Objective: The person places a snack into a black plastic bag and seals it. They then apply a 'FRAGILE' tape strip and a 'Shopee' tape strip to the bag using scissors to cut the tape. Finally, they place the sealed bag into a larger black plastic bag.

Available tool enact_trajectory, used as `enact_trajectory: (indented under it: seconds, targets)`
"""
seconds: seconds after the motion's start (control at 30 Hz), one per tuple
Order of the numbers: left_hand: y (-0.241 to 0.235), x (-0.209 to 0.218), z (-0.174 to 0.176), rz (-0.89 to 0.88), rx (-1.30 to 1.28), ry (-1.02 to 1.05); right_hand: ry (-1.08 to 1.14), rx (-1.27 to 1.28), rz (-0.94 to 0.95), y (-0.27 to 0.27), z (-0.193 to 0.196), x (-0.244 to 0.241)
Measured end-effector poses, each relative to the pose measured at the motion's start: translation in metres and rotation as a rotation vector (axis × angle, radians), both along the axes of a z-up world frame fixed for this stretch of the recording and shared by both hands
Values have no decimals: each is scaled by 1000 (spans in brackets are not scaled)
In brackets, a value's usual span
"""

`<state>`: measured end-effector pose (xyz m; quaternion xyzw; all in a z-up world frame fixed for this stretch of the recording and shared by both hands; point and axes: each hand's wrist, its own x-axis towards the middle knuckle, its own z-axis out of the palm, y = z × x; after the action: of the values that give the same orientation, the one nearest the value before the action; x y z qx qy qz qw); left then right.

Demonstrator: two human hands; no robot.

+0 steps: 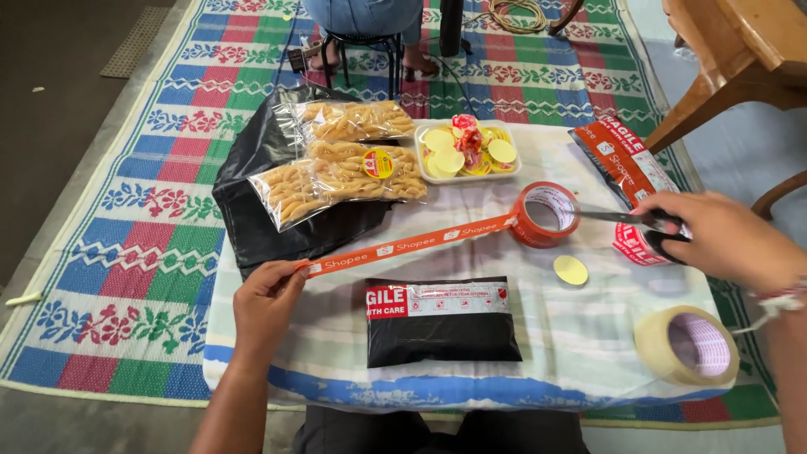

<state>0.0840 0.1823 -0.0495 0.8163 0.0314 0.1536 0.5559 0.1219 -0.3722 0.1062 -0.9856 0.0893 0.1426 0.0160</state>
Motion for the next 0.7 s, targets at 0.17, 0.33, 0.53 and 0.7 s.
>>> enact_trajectory:
  seconds: [0.17, 0.33, 0.53, 0.7]
  targets:
    - [-3, -1, 4, -23, -12, -113, 35, -629, 369, 77, 28, 17]
    - [-3, -1, 4, -26, 28, -164, -123, -780, 702, 106, 7, 47]
    - [-9, -4, 8, 8, -17, -322, -475, -729, 938, 106, -40, 78]
    - [-12, -7, 15, 8, 43, -414, -382, -755, 974, 120, -42, 86]
